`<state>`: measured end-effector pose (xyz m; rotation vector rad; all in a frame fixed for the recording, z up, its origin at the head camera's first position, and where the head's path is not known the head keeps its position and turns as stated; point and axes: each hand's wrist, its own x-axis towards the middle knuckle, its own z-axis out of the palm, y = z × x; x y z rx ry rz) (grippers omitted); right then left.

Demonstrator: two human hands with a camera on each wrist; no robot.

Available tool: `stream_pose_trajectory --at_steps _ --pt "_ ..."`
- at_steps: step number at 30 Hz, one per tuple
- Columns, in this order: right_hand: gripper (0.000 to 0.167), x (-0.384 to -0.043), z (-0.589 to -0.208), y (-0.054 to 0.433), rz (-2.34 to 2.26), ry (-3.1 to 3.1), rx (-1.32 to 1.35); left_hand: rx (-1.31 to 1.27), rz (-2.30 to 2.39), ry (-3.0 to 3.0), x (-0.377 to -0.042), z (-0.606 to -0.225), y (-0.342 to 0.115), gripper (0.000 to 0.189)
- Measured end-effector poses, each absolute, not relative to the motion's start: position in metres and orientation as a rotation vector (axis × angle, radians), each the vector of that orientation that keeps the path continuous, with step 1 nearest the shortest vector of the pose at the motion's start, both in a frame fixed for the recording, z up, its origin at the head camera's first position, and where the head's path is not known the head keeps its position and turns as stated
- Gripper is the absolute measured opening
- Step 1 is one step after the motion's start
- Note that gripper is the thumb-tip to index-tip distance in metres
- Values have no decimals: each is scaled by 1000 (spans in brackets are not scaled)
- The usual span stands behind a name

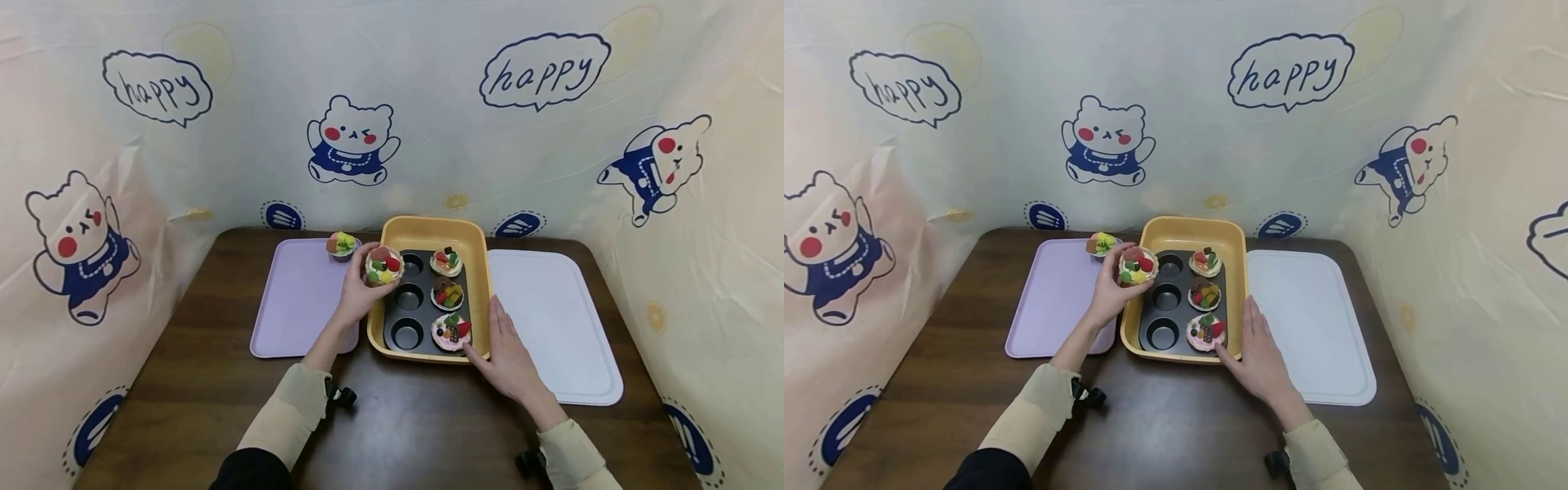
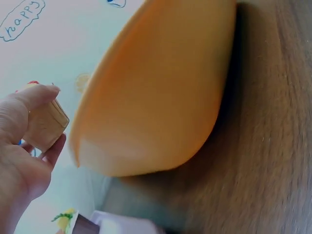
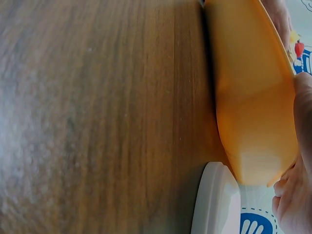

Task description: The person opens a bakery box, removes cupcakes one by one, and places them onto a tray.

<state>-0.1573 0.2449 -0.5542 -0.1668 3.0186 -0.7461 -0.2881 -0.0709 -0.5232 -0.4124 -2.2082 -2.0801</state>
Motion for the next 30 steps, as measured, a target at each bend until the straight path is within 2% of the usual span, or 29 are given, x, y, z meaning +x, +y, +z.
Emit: stream_pose_trajectory --at_steps 12,30 --pt "115 -163 -554 249 -756 3061 -221 -241 -2046 -2212 -287 -524 -111 89" --pt "119 -159 -558 248 -780 3001 -132 212 -1872 -2184 -298 -539 -185 89"
